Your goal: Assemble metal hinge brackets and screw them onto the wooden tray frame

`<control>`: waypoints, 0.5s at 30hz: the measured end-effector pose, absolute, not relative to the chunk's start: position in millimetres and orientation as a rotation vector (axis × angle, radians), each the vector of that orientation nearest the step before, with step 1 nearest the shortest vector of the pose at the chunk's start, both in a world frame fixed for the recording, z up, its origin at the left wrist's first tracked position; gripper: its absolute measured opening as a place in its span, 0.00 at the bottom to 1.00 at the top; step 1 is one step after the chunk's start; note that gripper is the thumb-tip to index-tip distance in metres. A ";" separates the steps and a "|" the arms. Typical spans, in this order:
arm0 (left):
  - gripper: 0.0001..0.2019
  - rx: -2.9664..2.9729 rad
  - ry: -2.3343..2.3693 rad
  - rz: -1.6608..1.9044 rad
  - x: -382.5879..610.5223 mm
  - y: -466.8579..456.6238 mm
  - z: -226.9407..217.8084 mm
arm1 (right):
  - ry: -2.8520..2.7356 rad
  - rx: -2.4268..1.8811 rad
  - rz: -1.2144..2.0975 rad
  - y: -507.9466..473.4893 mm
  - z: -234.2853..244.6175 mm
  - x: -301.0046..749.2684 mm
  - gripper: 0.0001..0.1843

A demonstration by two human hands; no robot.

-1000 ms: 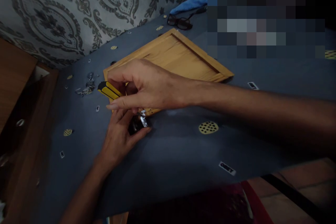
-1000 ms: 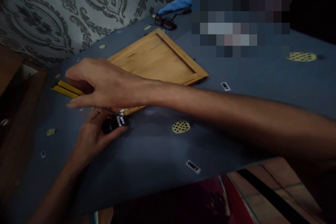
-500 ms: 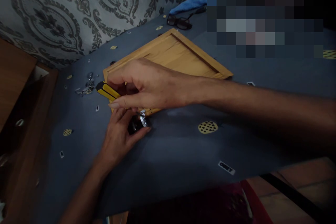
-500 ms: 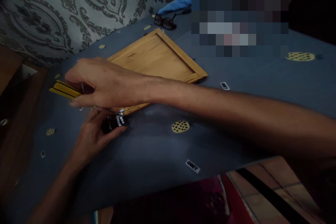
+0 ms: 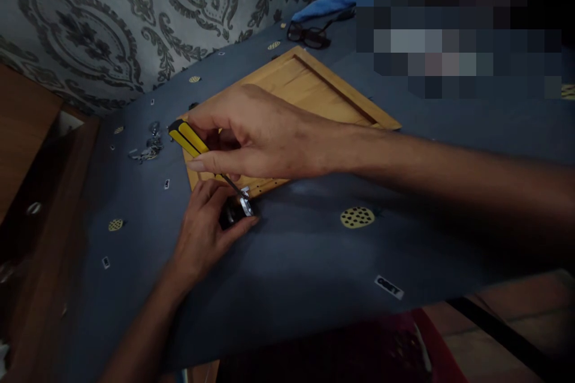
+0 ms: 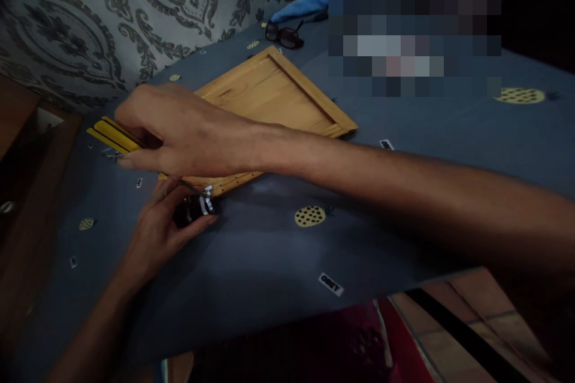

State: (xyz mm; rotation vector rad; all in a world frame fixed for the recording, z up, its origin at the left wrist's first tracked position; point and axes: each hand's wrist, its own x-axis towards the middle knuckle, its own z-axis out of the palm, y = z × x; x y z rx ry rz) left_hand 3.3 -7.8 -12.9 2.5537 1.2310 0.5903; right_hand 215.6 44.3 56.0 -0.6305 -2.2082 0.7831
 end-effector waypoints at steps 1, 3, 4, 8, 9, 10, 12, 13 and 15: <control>0.14 2.548 1.239 0.593 3.3 -7.6 -13.0 | -2.209 -0.627 0.783 44.0 56.2 215.6 0.16; 0.13 2.539 1.252 0.590 3.5 -7.5 -13.2 | -2.212 -0.632 0.793 43.2 56.8 215.6 0.15; 0.13 2.539 1.252 0.588 3.6 -7.6 -13.2 | -2.214 -0.640 0.800 42.9 57.1 215.6 0.15; 0.13 2.539 1.252 0.587 4.0 -7.8 -14.0 | -2.224 -0.663 0.780 42.6 56.9 215.2 0.16; 0.13 2.542 1.251 0.591 4.0 -7.6 -14.4 | -2.227 -0.667 0.765 42.9 56.4 215.0 0.16; 0.13 2.548 1.246 0.598 3.9 -7.3 -14.8 | -2.231 -0.675 0.749 43.1 56.0 214.7 0.17; 0.13 2.561 1.230 0.614 3.5 -6.7 -15.5 | -2.247 -0.701 0.719 43.5 55.4 214.1 0.18; 0.13 2.567 1.223 0.621 3.3 -6.4 -15.8 | -2.256 -0.715 0.705 43.6 55.4 213.7 0.18; 0.14 2.571 1.221 0.619 3.1 -6.0 -16.0 | -2.272 -0.730 0.678 43.7 55.5 213.1 0.19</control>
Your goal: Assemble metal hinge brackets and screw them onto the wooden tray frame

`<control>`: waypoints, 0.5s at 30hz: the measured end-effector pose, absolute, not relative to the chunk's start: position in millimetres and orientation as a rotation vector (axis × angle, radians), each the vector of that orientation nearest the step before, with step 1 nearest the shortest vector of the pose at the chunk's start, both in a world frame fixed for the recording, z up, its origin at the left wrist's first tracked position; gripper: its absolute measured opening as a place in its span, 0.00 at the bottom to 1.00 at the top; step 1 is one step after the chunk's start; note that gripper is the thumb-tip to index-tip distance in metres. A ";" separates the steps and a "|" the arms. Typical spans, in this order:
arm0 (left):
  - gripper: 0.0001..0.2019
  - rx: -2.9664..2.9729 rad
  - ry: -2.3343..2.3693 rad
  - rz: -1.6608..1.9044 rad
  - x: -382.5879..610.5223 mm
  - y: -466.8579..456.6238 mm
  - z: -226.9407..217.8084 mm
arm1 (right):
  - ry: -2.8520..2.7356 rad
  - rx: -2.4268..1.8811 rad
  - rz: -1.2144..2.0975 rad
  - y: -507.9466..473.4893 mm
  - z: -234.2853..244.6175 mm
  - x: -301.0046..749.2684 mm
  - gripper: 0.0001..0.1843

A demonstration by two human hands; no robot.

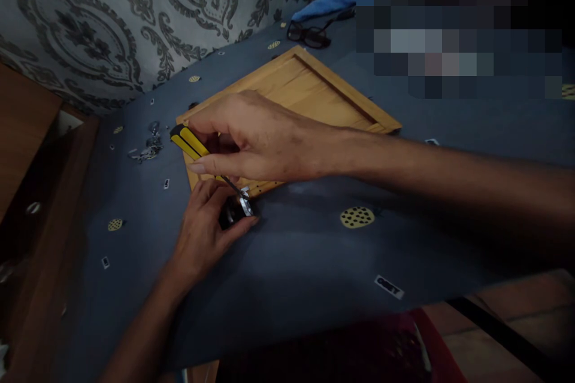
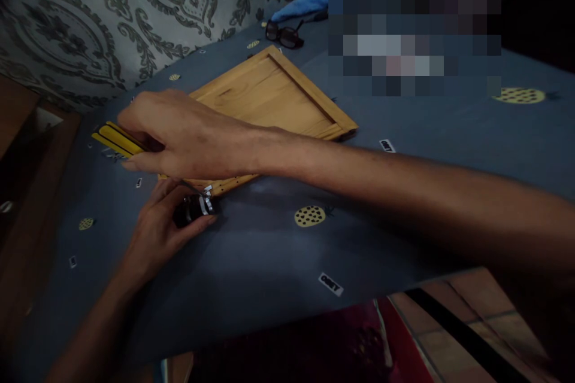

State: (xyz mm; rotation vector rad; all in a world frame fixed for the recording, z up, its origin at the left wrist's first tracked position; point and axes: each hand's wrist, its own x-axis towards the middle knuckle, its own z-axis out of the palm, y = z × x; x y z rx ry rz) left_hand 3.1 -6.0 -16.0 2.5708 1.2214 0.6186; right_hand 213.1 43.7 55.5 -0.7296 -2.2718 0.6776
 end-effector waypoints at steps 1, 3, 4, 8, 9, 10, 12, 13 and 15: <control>0.14 2.570 1.224 0.614 3.0 -5.9 -15.9 | -2.274 -0.732 0.666 43.7 55.6 212.8 0.20; 0.14 2.566 1.234 0.601 3.1 -6.1 -15.3 | -2.272 -0.729 0.657 43.8 55.5 212.4 0.20; 0.14 2.561 1.243 0.594 3.2 -6.2 -14.9 | -2.268 -0.724 0.656 43.8 55.2 212.3 0.20; 0.13 2.539 1.277 0.561 3.7 -6.5 -12.7 | -2.257 -0.687 0.675 44.0 53.0 212.5 0.18; 0.13 2.536 1.282 0.557 3.8 -6.5 -12.3 | -2.253 -0.680 0.674 44.0 52.3 212.6 0.19; 0.13 2.534 1.286 0.553 3.9 -6.4 -12.1 | -2.251 -0.672 0.672 44.0 51.7 212.7 0.19; 0.14 2.530 1.289 0.547 4.0 -6.3 -12.0 | -2.247 -0.660 0.652 44.3 50.6 213.0 0.20; 0.14 2.529 1.290 0.546 4.0 -6.2 -12.1 | -2.249 -0.655 0.639 44.5 50.1 213.1 0.21; 0.14 2.529 1.289 0.552 3.9 -6.3 -12.6 | -2.254 -0.648 0.621 45.0 49.2 213.3 0.21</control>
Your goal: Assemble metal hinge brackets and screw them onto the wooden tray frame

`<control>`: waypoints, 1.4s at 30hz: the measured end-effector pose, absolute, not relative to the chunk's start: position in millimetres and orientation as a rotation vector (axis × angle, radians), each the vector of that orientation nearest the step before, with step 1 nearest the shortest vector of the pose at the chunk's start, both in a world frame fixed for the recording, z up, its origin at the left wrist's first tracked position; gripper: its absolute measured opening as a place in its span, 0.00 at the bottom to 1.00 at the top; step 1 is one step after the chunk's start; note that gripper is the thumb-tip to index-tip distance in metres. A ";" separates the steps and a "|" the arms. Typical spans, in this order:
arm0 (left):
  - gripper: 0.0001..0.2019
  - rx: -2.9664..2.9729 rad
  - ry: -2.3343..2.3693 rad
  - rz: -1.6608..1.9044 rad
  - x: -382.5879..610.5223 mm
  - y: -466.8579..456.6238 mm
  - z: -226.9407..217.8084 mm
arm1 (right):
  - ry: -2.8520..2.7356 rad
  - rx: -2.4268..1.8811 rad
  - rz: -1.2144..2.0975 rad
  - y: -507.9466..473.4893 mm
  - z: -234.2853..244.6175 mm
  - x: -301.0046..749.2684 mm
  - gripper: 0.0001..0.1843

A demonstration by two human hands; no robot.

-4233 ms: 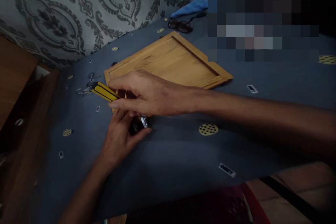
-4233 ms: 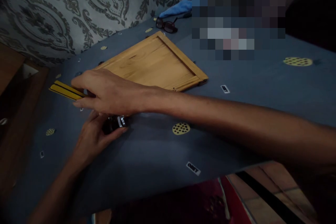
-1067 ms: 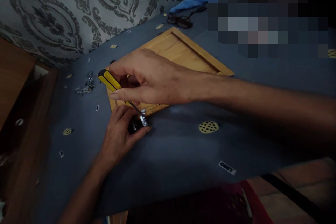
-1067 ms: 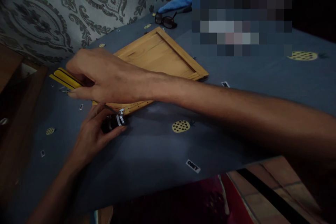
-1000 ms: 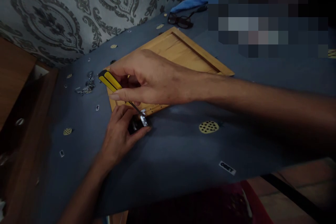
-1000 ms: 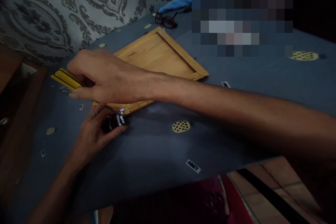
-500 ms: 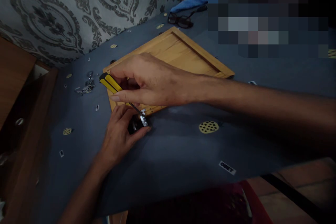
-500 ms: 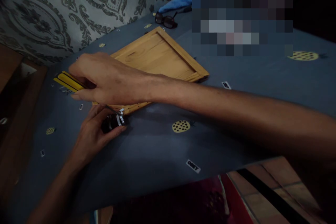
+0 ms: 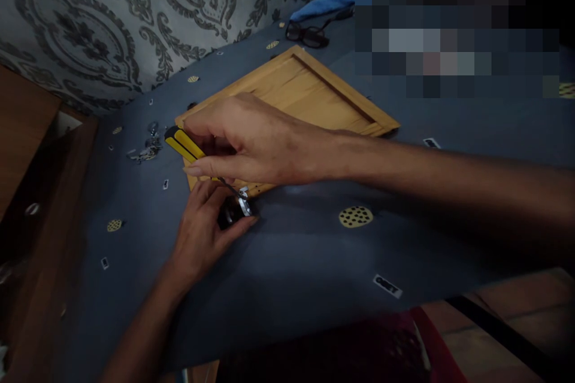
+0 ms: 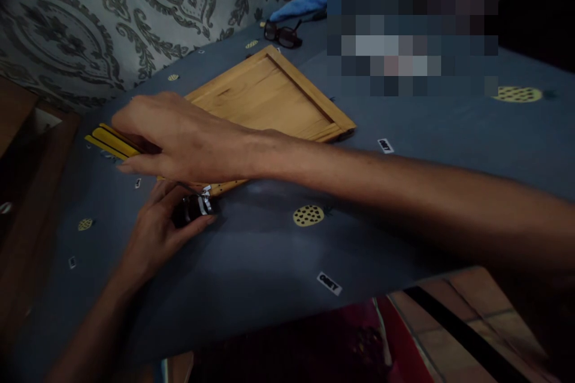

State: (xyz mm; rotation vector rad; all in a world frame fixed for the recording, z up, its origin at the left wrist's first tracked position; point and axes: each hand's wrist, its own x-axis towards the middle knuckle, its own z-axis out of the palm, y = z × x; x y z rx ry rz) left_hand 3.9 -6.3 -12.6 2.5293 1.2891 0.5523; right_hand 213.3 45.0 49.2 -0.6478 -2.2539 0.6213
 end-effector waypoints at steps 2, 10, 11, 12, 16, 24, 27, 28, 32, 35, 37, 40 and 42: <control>0.15 2.530 1.284 0.561 3.9 -6.4 -13.0 | -2.257 -0.643 0.615 45.3 48.8 213.3 0.21; 0.15 2.564 1.236 0.581 3.5 -6.3 -13.8 | -2.300 -0.730 0.634 42.2 55.9 212.1 0.20; 0.15 2.562 1.234 0.589 3.5 -6.4 -14.1 | -2.303 -0.736 0.637 41.9 56.3 212.3 0.19; 0.15 2.559 1.235 0.596 3.5 -6.5 -14.3 | -2.301 -0.732 0.634 41.7 56.4 212.6 0.19; 0.15 2.555 1.248 0.588 3.6 -6.8 -14.4 | -2.277 -0.679 0.620 42.2 54.2 214.1 0.19; 0.15 2.563 1.231 0.581 3.2 -6.9 -13.3 | -2.291 -0.683 0.581 42.5 53.2 214.3 0.20; 0.15 2.563 1.241 0.583 3.1 -7.0 -13.5 | -2.284 -0.672 0.576 42.8 52.9 213.5 0.21; 0.15 2.565 1.241 0.584 3.1 -6.9 -13.6 | -2.274 -0.670 0.580 42.9 52.7 213.2 0.21; 0.15 2.553 1.248 0.578 3.4 -6.3 -13.2 | -2.254 -0.687 0.622 42.5 51.4 212.8 0.24; 0.15 2.542 1.253 0.562 3.8 -5.9 -12.1 | -2.254 -0.673 0.628 42.2 49.5 213.0 0.24; 0.15 2.543 1.256 0.546 4.0 -5.6 -11.2 | -2.246 -0.649 0.609 42.3 48.3 212.9 0.24; 0.15 2.541 1.251 0.541 4.2 -5.3 -10.5 | -2.233 -0.648 0.601 42.7 47.6 211.5 0.24; 0.16 2.542 1.245 0.550 4.1 -5.3 -10.8 | -2.227 -0.666 0.613 42.4 47.4 210.0 0.24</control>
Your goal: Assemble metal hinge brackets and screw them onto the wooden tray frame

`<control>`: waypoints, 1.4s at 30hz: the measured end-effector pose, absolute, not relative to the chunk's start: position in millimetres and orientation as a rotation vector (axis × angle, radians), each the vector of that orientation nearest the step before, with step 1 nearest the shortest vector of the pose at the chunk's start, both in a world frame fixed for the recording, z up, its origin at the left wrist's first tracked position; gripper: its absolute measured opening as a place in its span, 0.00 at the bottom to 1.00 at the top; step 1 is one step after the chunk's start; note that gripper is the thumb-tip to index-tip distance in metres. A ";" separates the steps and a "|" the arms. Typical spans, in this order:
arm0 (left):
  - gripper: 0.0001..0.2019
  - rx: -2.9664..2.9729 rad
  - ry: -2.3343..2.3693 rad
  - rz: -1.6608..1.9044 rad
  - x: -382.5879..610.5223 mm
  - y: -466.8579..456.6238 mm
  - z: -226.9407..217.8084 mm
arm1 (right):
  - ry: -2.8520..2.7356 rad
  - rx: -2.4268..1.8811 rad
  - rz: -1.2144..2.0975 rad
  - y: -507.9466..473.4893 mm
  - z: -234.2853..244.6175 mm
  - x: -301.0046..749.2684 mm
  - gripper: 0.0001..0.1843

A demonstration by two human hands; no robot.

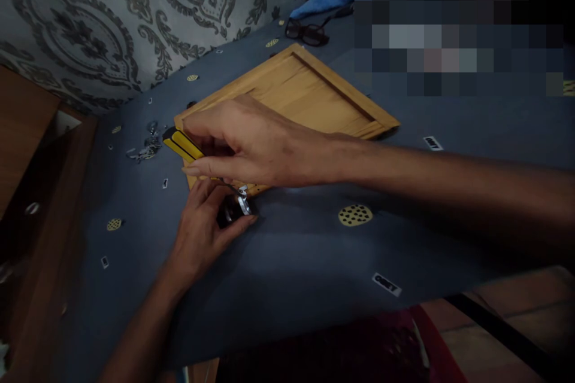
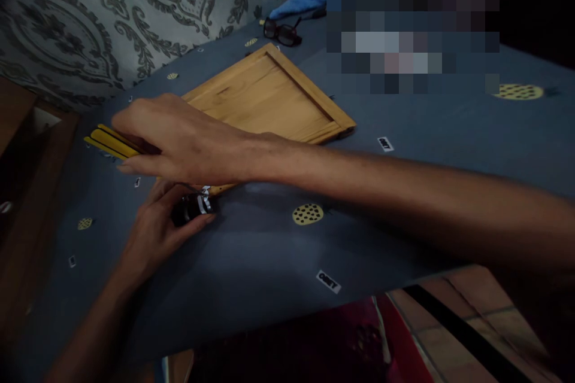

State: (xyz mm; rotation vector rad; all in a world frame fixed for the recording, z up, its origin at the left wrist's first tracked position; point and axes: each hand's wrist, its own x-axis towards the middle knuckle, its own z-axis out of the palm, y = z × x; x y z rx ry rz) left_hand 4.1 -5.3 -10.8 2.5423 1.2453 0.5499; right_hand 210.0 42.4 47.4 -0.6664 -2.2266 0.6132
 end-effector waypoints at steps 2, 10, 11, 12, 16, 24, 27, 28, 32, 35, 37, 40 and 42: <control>0.16 2.548 1.244 0.562 4.0 -5.4 -11.4 | -2.213 -0.677 0.617 41.5 46.6 208.4 0.24; 0.18 2.560 1.262 0.549 2.8 -5.5 -9.2 | -2.099 -0.636 0.692 41.0 40.3 203.4 0.22; 0.18 2.558 1.262 0.539 2.7 -5.4 -8.9 | -2.097 -0.632 0.724 41.9 40.4 203.7 0.22; 0.17 2.554 1.262 0.527 2.5 -5.3 -8.9 | -2.097 -0.623 0.768 42.9 40.8 204.4 0.22; 0.17 2.555 1.259 0.543 1.3 -5.3 -12.3 | -2.131 -0.567 0.946 45.6 44.9 209.4 0.18; 0.18 2.566 1.304 0.540 0.8 -5.9 -15.8 | -2.084 -0.584 1.067 43.7 47.1 207.2 0.20; 0.19 2.567 1.300 0.509 0.3 -5.6 -13.7 | -2.028 -0.626 1.079 41.9 44.9 202.8 0.21; 0.19 2.572 1.292 0.506 0.0 -5.5 -13.0 | -2.017 -0.640 1.101 41.3 44.4 201.6 0.21; 0.19 2.583 1.282 0.507 -1.5 -4.3 -11.0 | -2.008 -0.669 1.168 39.3 44.5 199.9 0.20; 0.20 2.591 1.280 0.495 -1.7 -3.6 -10.0 | -1.997 -0.657 1.144 39.2 44.4 200.4 0.18; 0.19 2.594 1.281 0.490 -1.0 -3.8 -9.4 | -2.000 -0.631 1.125 39.9 43.4 200.8 0.17; 0.18 2.583 1.285 0.496 0.8 -5.1 -8.8 | -2.042 -0.560 1.109 40.8 40.8 201.0 0.18; 0.18 2.570 1.284 0.506 1.7 -5.9 -8.6 | -2.052 -0.529 1.095 40.6 39.1 200.7 0.20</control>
